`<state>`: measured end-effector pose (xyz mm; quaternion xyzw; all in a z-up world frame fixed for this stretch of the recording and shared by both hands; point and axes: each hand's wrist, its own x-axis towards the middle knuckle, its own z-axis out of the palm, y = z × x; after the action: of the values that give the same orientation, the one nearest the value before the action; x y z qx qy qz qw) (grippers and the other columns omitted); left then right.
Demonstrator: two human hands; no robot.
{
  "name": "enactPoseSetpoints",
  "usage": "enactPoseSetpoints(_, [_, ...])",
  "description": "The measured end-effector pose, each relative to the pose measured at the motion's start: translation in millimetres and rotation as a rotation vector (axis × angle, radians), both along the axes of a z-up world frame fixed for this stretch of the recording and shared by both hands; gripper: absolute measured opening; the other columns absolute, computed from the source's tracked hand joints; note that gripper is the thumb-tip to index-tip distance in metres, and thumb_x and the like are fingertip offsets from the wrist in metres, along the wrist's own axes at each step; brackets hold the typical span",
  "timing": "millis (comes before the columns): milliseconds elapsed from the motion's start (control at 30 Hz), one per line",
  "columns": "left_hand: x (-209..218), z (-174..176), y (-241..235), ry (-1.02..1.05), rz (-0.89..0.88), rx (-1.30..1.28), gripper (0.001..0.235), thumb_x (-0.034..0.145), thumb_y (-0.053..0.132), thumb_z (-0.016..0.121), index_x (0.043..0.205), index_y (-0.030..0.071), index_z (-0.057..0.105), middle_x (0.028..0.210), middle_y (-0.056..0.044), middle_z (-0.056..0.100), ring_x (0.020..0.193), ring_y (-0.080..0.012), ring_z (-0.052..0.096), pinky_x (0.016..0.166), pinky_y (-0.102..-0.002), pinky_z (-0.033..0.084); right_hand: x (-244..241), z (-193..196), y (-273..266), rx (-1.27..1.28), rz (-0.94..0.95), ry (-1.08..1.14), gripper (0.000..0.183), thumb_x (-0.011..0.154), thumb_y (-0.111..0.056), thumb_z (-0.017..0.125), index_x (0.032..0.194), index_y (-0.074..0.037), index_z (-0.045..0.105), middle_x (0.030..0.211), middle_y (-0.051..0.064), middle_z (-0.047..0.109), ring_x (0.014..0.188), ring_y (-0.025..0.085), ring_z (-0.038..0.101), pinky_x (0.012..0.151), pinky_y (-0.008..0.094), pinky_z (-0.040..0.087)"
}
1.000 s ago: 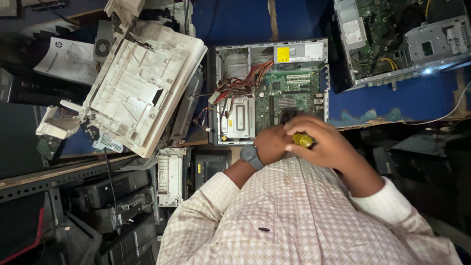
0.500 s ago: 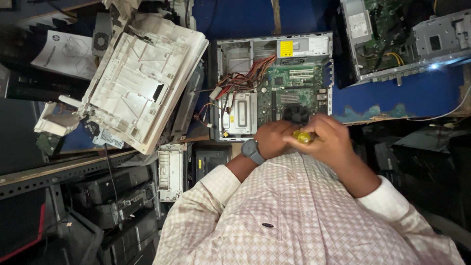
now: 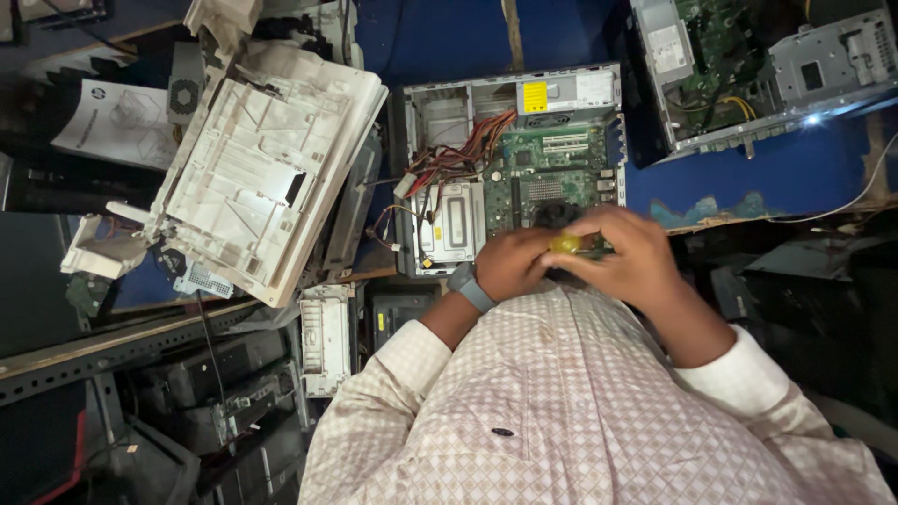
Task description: The person uses a yellow-handled screwdriver to tighten screws on a motherboard inside an open computer case. The person repeatedly adjusts the screwdriver and applies torque to secure components within the chassis.
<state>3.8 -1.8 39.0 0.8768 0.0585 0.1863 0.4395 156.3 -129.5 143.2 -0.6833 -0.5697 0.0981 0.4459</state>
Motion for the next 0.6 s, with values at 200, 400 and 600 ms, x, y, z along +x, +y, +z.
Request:
enactPoseSetpoints(200, [1, -6, -2, 0.043, 0.042, -0.068, 0.025, 0.086, 0.012, 0.07, 0.111, 0.01, 0.072, 0.103, -0.015, 0.074, 0.088, -0.0366, 0.072, 0.076, -0.044, 0.06, -15, -9, 6, 0.02, -0.086, -0.059, 0.038, 0.074, -0.021, 0.097, 0.095, -0.003, 0.072, 0.083, 0.01, 0.062, 0.072, 0.023, 0.063, 0.063, 0.034, 0.05])
enactPoseSetpoints(400, [4, -28, 10, 0.123, -0.083, 0.007, 0.018, 0.085, 0.013, 0.07, 0.102, 0.009, 0.072, 0.094, -0.015, 0.073, 0.084, -0.0371, 0.071, 0.074, -0.047, 0.057, 3, 20, 4, 0.025, 0.352, 0.135, 0.041, 0.079, -0.008, 0.077, 0.118, -0.001, 0.068, 0.127, 0.023, 0.065, 0.117, 0.036, 0.062, 0.093, 0.043, 0.052])
enactPoseSetpoints(600, [5, -28, 14, 0.055, -0.115, -0.045, 0.016, 0.088, 0.015, 0.069, 0.102, 0.007, 0.071, 0.097, -0.016, 0.072, 0.086, -0.0378, 0.07, 0.074, -0.047, 0.057, 13, 21, 1, -0.145, 0.335, 0.225, 0.04, 0.09, -0.004, 0.075, 0.13, -0.008, 0.07, 0.118, 0.013, 0.075, 0.097, 0.023, 0.077, 0.079, 0.03, 0.061])
